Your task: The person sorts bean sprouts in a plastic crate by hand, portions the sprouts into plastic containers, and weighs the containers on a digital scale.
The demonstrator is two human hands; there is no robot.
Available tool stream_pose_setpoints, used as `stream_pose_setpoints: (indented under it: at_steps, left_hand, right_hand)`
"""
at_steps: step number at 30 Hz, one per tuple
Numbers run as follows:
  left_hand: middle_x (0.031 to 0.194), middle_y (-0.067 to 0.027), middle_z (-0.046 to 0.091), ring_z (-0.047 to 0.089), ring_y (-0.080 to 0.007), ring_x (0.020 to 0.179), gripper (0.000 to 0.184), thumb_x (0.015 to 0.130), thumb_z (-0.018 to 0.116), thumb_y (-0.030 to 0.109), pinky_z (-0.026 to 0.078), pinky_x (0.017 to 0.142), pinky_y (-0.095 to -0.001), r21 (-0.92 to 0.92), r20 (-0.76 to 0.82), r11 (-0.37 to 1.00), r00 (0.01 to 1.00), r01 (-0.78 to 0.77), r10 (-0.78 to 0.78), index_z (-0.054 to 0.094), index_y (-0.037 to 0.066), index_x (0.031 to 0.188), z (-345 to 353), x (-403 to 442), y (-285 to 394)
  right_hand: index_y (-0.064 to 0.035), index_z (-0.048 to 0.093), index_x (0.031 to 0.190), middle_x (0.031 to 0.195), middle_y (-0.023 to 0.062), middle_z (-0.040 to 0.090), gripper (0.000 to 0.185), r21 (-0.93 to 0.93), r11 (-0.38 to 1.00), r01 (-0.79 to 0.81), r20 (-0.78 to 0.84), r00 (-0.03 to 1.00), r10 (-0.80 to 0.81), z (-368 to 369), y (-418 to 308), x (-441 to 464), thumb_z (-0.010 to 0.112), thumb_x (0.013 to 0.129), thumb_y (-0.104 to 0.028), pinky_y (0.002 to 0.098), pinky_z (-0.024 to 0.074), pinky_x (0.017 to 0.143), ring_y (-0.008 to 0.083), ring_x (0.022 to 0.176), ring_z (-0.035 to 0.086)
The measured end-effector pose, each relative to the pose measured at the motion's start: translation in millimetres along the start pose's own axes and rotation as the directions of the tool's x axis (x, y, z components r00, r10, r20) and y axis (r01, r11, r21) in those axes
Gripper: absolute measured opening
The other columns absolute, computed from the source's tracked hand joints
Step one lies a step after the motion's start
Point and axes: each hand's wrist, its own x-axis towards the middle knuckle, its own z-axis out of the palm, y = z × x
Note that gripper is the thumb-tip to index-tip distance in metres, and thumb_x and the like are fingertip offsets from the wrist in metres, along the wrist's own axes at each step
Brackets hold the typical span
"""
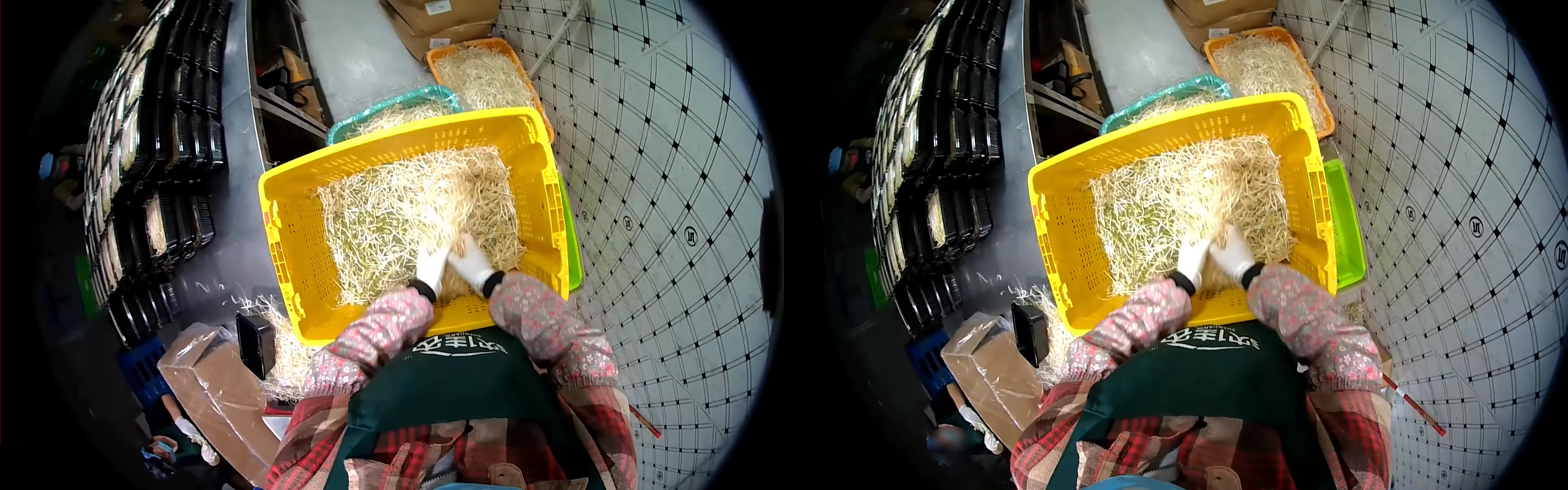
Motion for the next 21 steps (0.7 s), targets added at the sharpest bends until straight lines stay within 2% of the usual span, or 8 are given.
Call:
stream_pose_setpoints:
  at_steps: [8,10,12,15,16,18,19,21]
  left_hand:
    - [0.13,-0.0086,0.059,0.057,-0.0187,0.116,0.055,0.092,0.066,0.01,0.047,0.097,-0.0307,-0.034,-0.026,0.976,0.977,-0.213,0.212,0.044,0.005,0.143,7.9,-33.8,105.0]
    - [0.126,-0.0081,0.059,0.056,-0.0189,0.114,0.05,0.093,0.065,0.015,0.048,0.096,-0.0337,0.112,0.038,0.993,0.998,0.046,-0.051,0.047,0.007,0.138,-16.3,8.1,104.0]
    - [0.121,-0.0083,0.059,0.056,-0.0199,0.109,0.046,0.094,0.065,0.021,0.048,0.093,-0.0365,0.102,-0.192,0.995,0.981,-0.003,0.023,0.048,0.009,0.135,-34.5,56.3,84.9]
    - [0.122,-0.0108,0.057,0.056,-0.0234,0.108,0.05,0.096,0.063,0.03,0.047,0.094,-0.0401,-0.22,-0.328,0.975,0.939,0.027,-0.1,0.046,0.008,0.137,-31.3,107.8,63.7]
    - [0.121,-0.0108,0.058,0.057,-0.0229,0.107,0.043,0.099,0.056,0.034,0.047,0.094,-0.0398,0.027,-0.396,0.999,0.918,0.019,-0.007,0.048,0.007,0.132,-62.5,165.9,-2.8]
    - [0.1,-0.007,0.063,0.059,-0.0198,0.093,0.031,0.103,0.045,0.03,0.05,0.085,-0.0357,0.067,-0.116,0.957,0.951,-0.282,0.288,0.053,0.007,0.124,-58.3,169.0,-30.4]
    - [0.117,-0.0086,0.06,0.056,-0.0222,0.105,0.041,0.103,0.044,0.035,0.047,0.093,-0.0346,-0.136,-0.095,0.96,0.968,-0.245,0.233,0.05,0.006,0.131,-30.1,139.7,-21.8]
    - [0.141,-0.0101,0.051,0.049,-0.0257,0.124,0.055,0.103,0.044,0.043,0.039,0.105,-0.0356,-0.449,-0.003,0.888,0.994,-0.099,0.109,0.042,0.006,0.143,17.6,46.5,28.6]
  right_hand:
    - [-0.0007,0.048,0.135,0.131,0.0151,0.057,0.064,0.215,0.924,0.315,0.128,0.929,-0.346,-56.7,-94.2,0.8,0.077,0.083,-0.022,0.0338,0.0386,0.107,0.0233,0.124,0.052]
    - [0.0005,0.045,0.141,0.136,0.0224,0.054,0.078,-0.138,0.945,0.297,0.203,0.942,-0.266,-73.3,-81.8,45.1,0.079,0.08,-0.034,0.0392,0.0356,0.113,0.0327,0.13,0.049]
    - [0.0008,0.048,0.138,0.137,0.0233,0.054,0.074,-0.189,0.952,0.241,-0.133,0.954,-0.268,-85.2,-51.9,96.3,0.073,0.084,-0.042,0.042,0.0388,0.11,0.0356,0.129,0.051]
    - [-0.0012,0.057,0.126,0.118,0.0242,0.063,0.059,-0.377,0.925,-0.049,-0.285,0.956,-0.065,-64.8,-47.9,136.7,0.062,0.09,-0.048,0.0493,0.0464,0.096,0.0407,0.111,0.059]
    - [-0.002,0.059,0.121,0.11,0.024,0.065,0.057,-0.452,0.892,-0.036,-0.253,0.963,-0.089,-40.5,-36.6,150.7,0.058,0.091,-0.049,0.0516,0.0475,0.091,0.0417,0.104,0.061]
    - [-0.0051,0.06,0.119,0.111,0.0207,0.063,0.049,-0.368,0.846,0.386,-0.149,0.874,-0.463,3.8,-33.6,122.5,0.057,0.091,-0.045,0.0507,0.0484,0.089,0.0385,0.102,0.06]
    - [-0.0079,0.062,0.122,0.113,0.0183,0.062,0.047,-0.45,0.845,0.29,-0.154,0.907,-0.393,17.6,-50.8,99.6,0.057,0.091,-0.043,0.0488,0.0479,0.09,0.0384,0.106,0.058]
    - [-0.0106,0.06,0.13,0.119,0.0173,0.062,0.05,-0.353,0.8,0.484,0.049,0.864,-0.501,-13.1,-90.2,65.6,0.058,0.091,-0.042,0.046,0.0462,0.095,0.0363,0.112,0.056]
